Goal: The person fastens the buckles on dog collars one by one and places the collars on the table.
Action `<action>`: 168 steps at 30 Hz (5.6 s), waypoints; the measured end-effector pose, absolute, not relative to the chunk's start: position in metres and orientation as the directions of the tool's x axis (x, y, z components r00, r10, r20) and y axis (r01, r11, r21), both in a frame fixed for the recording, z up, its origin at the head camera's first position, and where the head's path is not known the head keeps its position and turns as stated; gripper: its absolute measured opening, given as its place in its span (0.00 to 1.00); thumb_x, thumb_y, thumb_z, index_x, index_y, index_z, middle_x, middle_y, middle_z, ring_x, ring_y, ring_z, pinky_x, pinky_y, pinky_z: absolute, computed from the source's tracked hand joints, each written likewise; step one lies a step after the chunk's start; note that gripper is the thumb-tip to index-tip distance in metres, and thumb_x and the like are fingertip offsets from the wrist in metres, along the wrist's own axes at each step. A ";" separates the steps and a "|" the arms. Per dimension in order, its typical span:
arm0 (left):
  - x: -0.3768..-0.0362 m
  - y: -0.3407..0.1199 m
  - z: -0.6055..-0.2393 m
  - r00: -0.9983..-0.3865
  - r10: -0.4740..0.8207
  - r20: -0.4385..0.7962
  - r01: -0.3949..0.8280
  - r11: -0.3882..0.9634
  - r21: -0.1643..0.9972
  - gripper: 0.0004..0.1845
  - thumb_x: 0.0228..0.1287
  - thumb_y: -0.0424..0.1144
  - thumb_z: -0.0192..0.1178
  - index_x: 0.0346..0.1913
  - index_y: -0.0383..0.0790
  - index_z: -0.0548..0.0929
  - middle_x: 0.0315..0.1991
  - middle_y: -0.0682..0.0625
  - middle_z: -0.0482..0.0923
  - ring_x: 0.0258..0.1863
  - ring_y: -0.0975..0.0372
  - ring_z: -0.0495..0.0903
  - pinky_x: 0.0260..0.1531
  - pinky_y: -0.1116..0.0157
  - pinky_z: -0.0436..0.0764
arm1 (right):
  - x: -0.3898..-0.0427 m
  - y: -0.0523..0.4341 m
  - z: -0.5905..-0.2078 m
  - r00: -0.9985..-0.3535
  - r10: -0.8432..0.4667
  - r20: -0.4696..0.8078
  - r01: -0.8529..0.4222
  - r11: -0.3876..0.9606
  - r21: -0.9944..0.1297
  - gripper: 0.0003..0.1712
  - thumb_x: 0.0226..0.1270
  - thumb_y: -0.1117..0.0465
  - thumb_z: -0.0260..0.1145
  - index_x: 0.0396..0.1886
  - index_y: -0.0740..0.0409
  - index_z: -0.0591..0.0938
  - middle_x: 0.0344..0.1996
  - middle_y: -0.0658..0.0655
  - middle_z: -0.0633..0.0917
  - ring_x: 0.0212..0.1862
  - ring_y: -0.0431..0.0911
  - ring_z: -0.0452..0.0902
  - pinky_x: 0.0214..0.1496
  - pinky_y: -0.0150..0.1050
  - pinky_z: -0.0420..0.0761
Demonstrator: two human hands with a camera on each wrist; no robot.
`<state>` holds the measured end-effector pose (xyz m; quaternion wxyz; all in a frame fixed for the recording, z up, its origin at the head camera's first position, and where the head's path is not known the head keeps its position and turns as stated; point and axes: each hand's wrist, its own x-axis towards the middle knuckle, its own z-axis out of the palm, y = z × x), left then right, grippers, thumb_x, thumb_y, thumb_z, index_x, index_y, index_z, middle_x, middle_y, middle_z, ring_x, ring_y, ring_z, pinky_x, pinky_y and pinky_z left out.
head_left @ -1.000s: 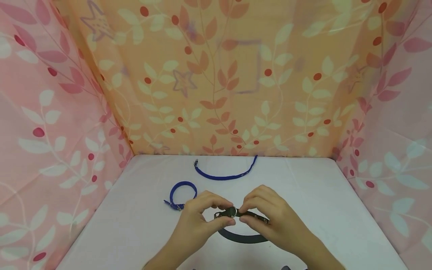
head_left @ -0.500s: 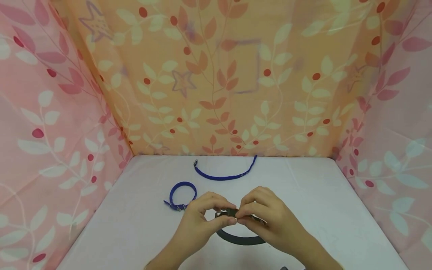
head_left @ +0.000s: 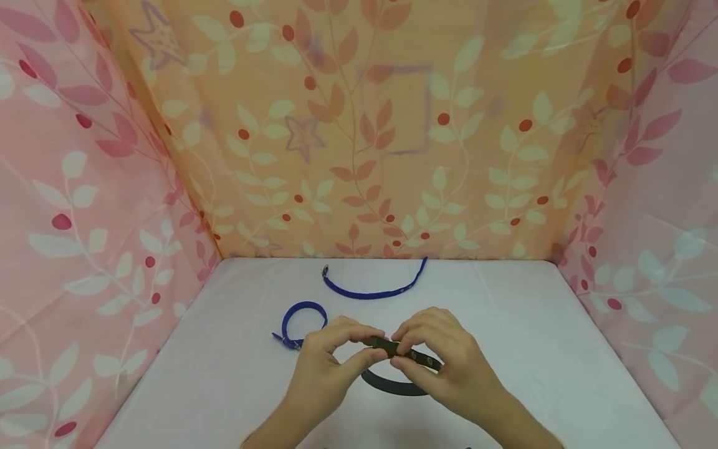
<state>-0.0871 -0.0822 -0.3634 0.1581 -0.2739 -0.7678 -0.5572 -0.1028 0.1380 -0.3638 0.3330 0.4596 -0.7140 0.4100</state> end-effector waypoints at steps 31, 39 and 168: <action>-0.095 -0.088 -0.364 -0.781 0.192 0.594 0.624 0.256 0.738 0.12 0.63 0.41 0.73 0.49 0.55 0.89 0.39 0.61 0.87 0.44 0.64 0.82 0.45 0.64 0.78 | -0.109 0.146 -0.371 -0.587 -0.468 0.661 -0.803 0.438 -0.404 0.20 0.63 0.54 0.78 0.52 0.44 0.81 0.49 0.39 0.83 0.54 0.39 0.76 0.57 0.34 0.76; -0.099 -0.086 -0.367 -0.778 0.261 0.572 0.627 0.253 0.737 0.15 0.64 0.42 0.72 0.54 0.54 0.87 0.42 0.62 0.87 0.45 0.64 0.81 0.47 0.63 0.80 | -0.109 0.145 -0.371 -0.495 -0.466 0.733 -0.856 0.404 -0.321 0.13 0.66 0.55 0.75 0.47 0.46 0.82 0.43 0.39 0.83 0.50 0.39 0.77 0.59 0.32 0.72; -0.102 -0.082 -0.369 -0.698 0.314 0.644 0.706 0.149 0.692 0.09 0.67 0.34 0.68 0.47 0.39 0.92 0.48 0.51 0.89 0.51 0.60 0.84 0.46 0.63 0.85 | -0.110 0.147 -0.361 -0.490 -0.284 0.824 -0.871 0.193 -0.451 0.23 0.49 0.76 0.79 0.44 0.58 0.85 0.38 0.52 0.85 0.45 0.42 0.80 0.53 0.28 0.78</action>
